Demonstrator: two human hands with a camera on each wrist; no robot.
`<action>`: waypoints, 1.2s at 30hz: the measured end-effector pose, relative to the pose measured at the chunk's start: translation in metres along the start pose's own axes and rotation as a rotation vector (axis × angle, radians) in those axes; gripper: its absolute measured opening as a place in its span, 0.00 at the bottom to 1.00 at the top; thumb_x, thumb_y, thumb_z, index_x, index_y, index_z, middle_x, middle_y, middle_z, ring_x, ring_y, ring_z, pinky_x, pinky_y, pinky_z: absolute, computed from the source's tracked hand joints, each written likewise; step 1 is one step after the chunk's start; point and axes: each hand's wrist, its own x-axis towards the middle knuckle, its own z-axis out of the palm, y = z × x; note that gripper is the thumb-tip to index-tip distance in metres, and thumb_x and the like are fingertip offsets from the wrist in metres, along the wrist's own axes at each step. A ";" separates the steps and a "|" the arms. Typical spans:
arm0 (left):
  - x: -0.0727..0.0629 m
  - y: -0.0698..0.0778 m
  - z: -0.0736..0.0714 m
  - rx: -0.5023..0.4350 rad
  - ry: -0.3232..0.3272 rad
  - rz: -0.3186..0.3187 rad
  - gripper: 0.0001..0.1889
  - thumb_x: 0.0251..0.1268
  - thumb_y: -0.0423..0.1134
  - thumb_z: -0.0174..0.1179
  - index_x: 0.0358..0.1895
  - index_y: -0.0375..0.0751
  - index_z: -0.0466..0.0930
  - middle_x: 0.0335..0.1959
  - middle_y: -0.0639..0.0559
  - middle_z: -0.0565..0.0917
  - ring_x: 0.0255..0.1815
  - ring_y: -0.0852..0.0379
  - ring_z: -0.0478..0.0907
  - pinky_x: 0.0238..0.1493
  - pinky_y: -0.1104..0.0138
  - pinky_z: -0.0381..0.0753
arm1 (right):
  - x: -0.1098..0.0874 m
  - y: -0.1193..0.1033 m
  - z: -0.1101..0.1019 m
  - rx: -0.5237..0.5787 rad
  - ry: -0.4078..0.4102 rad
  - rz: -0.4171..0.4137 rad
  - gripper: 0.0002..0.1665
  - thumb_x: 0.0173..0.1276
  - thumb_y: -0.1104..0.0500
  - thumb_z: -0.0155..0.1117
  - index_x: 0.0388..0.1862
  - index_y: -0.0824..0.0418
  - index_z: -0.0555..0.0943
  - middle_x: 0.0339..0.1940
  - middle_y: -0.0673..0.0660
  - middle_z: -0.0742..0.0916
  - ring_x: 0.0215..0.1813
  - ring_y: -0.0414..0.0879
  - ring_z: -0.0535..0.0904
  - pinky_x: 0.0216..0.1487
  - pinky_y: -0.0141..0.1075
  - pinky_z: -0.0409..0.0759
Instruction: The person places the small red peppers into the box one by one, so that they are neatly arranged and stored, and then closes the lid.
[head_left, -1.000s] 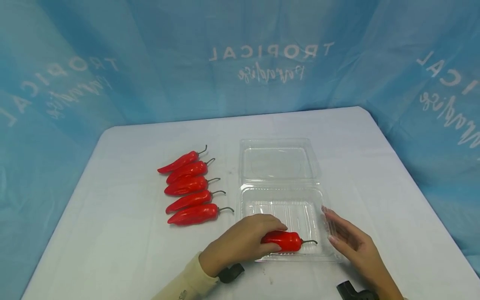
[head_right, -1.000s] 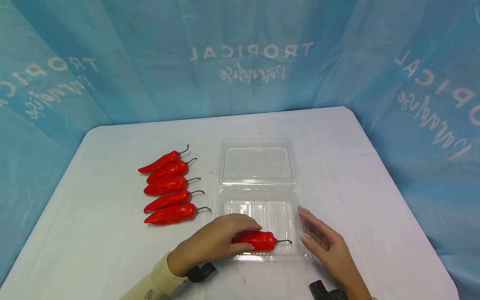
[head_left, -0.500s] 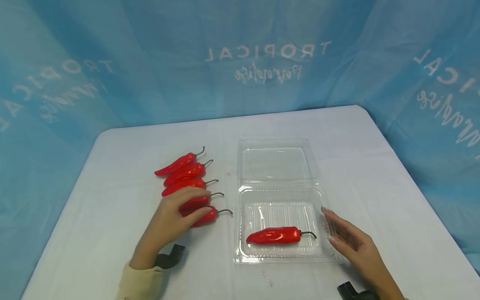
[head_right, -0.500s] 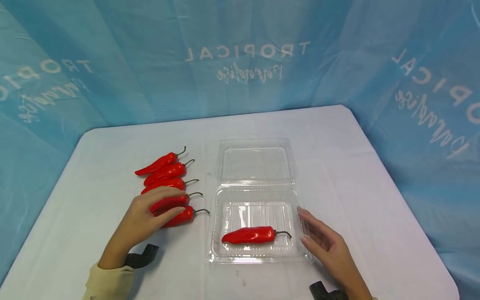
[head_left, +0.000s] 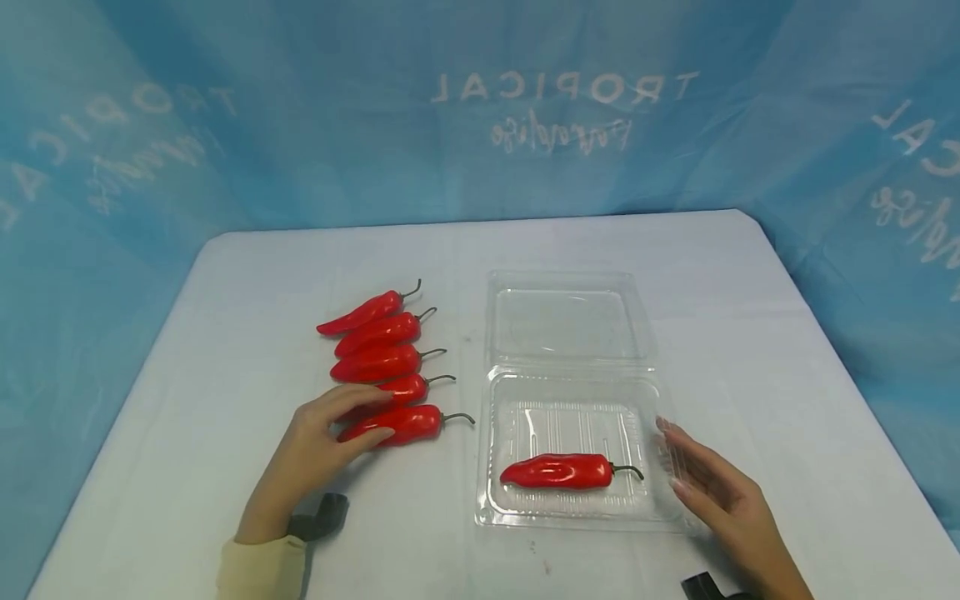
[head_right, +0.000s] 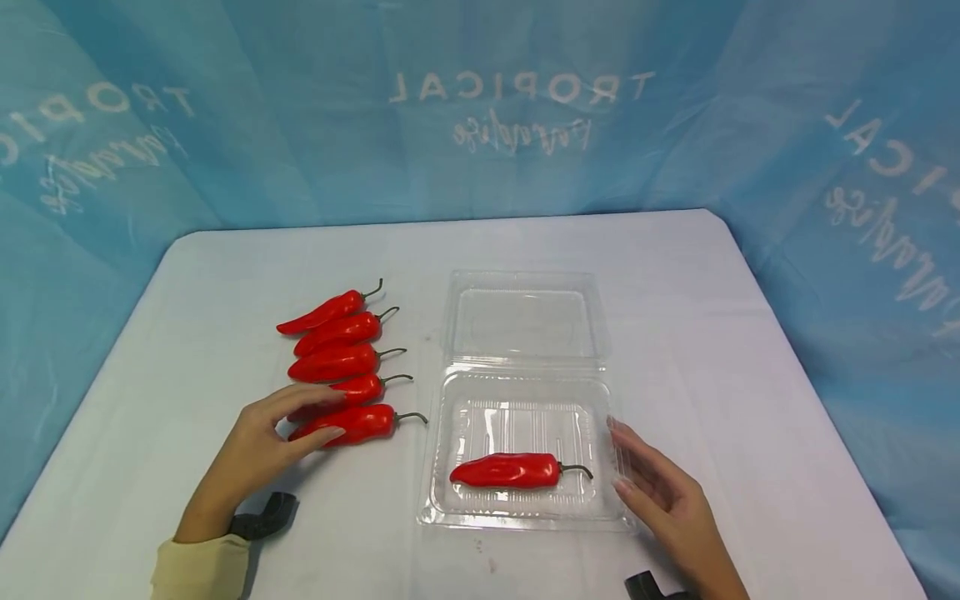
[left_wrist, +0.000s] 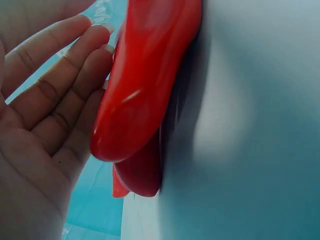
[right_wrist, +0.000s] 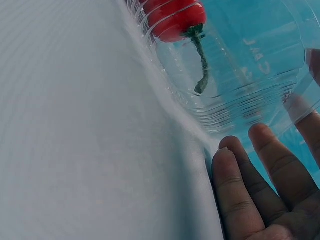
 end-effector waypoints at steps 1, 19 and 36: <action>0.000 0.000 0.000 0.009 -0.001 0.011 0.31 0.50 0.39 0.81 0.61 0.57 0.83 0.56 0.65 0.83 0.57 0.63 0.79 0.52 0.72 0.82 | 0.000 0.000 0.000 0.007 0.000 -0.004 0.32 0.71 0.74 0.62 0.73 0.64 0.72 0.76 0.60 0.73 0.76 0.39 0.66 0.67 0.24 0.68; -0.012 0.006 0.017 0.100 -0.083 -0.041 0.36 0.44 0.44 0.84 0.63 0.58 0.83 0.56 0.64 0.83 0.57 0.59 0.80 0.50 0.61 0.87 | 0.000 0.001 0.000 -0.012 0.007 0.022 0.32 0.72 0.74 0.60 0.74 0.65 0.71 0.76 0.60 0.73 0.75 0.37 0.68 0.66 0.25 0.70; -0.014 0.006 0.017 0.006 -0.024 -0.075 0.32 0.51 0.47 0.81 0.64 0.61 0.83 0.54 0.67 0.83 0.56 0.62 0.80 0.51 0.68 0.84 | -0.001 0.001 0.002 -0.015 0.026 0.040 0.31 0.73 0.72 0.62 0.74 0.63 0.72 0.76 0.58 0.73 0.75 0.36 0.67 0.66 0.24 0.69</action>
